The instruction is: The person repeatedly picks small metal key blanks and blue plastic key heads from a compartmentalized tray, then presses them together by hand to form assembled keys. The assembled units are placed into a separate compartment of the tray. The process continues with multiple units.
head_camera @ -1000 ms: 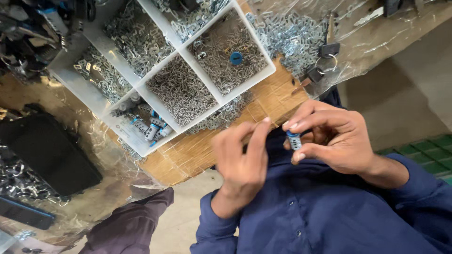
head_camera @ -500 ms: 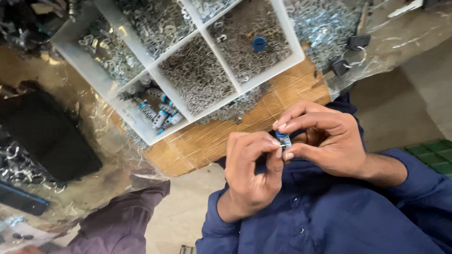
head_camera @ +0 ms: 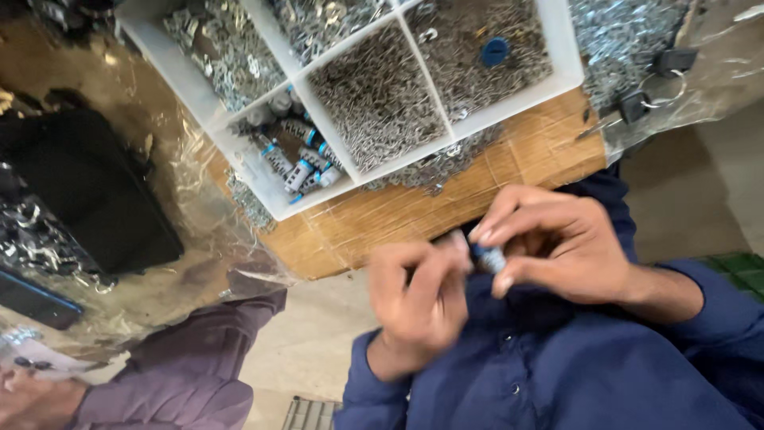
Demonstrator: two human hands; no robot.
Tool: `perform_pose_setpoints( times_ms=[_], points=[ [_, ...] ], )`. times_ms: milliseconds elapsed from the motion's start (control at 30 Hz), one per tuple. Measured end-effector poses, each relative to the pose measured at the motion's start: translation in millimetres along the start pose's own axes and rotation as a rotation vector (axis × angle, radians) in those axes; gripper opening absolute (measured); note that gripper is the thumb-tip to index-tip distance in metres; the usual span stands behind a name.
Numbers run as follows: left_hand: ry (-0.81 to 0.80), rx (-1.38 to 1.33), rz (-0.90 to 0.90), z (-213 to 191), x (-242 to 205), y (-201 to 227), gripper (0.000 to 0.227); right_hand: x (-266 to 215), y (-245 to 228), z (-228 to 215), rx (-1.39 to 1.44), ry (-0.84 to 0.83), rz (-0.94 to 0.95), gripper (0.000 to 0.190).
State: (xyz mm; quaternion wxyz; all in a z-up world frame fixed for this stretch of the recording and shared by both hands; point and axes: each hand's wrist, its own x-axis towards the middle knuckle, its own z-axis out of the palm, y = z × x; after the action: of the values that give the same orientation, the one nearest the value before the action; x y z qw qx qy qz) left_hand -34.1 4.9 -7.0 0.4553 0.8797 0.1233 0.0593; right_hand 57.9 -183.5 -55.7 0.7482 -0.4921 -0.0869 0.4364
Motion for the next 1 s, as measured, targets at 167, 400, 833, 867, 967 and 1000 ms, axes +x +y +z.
perform_pose_setpoints(
  times_ms=[167, 400, 833, 867, 967, 1000],
  points=[
    [0.022, 0.538, 0.253, -8, 14, -15, 0.031, -6, -10, -3, 0.070, 0.123, 0.026, 0.035],
    [0.012, 0.336, 0.262, -24, 8, -26, 0.030, 0, -5, 3, 0.115, 0.138, 0.034, 0.037],
    [-0.167, 0.034, 0.287, -5, 29, 8, 0.034, -8, -3, 0, 0.027, 0.145, 0.007, 0.034],
    [-0.202, 0.023, 0.273, -6, 26, 6, 0.035, -9, -1, -2, 0.082, 0.103, 0.028, 0.033],
    [-0.259, -0.799, -0.221, 6, 16, 1, 0.023, -12, 0, -13, 0.131, -0.020, 0.001, 0.032],
    [-0.246, -0.854, -0.289, 13, 13, 3, 0.024, -12, -1, -20, 0.065, -0.067, -0.061, 0.035]
  ],
)
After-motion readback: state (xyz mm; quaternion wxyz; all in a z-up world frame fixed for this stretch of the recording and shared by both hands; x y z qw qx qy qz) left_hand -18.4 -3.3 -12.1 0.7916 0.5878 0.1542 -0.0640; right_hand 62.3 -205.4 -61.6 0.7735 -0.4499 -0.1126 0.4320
